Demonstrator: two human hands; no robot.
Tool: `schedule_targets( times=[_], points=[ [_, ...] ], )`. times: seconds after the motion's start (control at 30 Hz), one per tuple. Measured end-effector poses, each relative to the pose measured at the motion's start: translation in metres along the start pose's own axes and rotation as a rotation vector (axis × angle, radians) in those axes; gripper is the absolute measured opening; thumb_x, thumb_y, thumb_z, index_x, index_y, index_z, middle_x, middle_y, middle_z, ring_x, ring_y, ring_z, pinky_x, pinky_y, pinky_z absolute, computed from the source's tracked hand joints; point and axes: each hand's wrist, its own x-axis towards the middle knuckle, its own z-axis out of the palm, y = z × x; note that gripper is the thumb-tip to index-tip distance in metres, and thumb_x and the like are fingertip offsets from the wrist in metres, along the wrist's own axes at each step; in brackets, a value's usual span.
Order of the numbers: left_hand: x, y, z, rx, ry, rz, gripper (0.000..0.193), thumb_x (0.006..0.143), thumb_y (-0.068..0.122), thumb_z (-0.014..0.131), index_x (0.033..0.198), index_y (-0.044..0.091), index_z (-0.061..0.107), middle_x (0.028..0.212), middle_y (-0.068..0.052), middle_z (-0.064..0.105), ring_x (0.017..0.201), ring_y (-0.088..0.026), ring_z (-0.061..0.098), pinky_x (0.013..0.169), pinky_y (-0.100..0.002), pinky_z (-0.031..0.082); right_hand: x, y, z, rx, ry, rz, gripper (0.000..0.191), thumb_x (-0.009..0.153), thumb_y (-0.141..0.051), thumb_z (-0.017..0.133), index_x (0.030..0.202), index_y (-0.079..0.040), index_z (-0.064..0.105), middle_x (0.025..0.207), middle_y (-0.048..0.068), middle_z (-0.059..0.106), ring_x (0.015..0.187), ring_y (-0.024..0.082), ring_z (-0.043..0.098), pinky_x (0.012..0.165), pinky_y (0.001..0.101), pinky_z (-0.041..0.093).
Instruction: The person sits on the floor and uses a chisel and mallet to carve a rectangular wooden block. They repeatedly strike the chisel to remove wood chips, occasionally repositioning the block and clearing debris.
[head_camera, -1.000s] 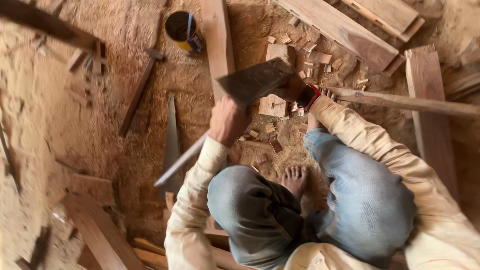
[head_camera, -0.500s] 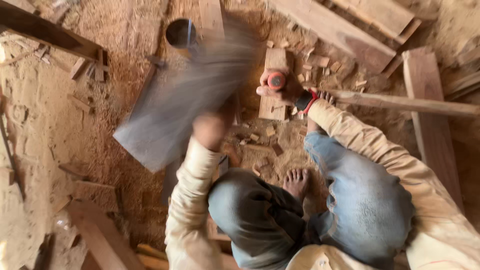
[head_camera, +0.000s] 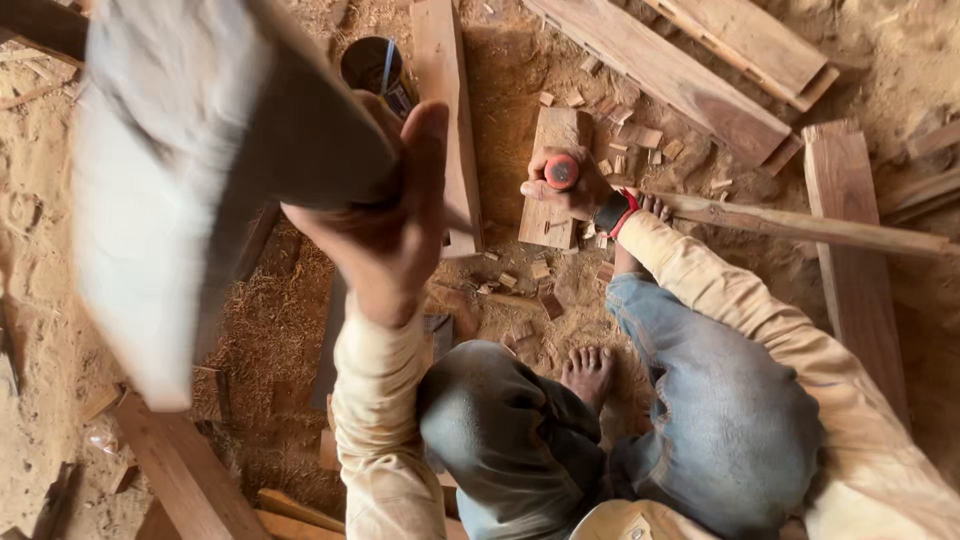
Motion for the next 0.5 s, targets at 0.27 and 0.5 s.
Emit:
schedule_targets(
  times=[0.27, 0.5],
  points=[
    [-0.087, -0.079, 0.076, 0.645, -0.744, -0.339, 0.017, 0.095, 0.019, 0.066, 0.104, 0.006, 0.073, 0.083, -0.016, 0.073, 0.071, -0.029, 0.071, 0.072, -0.043, 0.057, 0.01, 0.014, 0.009, -0.241, 0.014, -0.193, 0.015, 0.096, -0.02, 0.07, 0.105, -0.008, 0.068, 0.108, 0.009, 0.071, 0.104, 0.02, 0.065, 0.092, 0.0393, 0.056],
    [-0.052, -0.049, 0.035, 0.121, -0.347, 0.097, 0.019, 0.105, 0.017, 0.064, 0.116, 0.002, 0.068, 0.094, -0.015, 0.073, 0.08, -0.027, 0.071, 0.07, -0.04, 0.057, -0.006, 0.014, 0.009, -0.685, -0.187, 0.114, 0.031, 0.083, -0.036, 0.081, 0.075, -0.01, 0.068, 0.08, 0.007, 0.073, 0.087, 0.019, 0.069, 0.103, 0.039, 0.054]
  ],
)
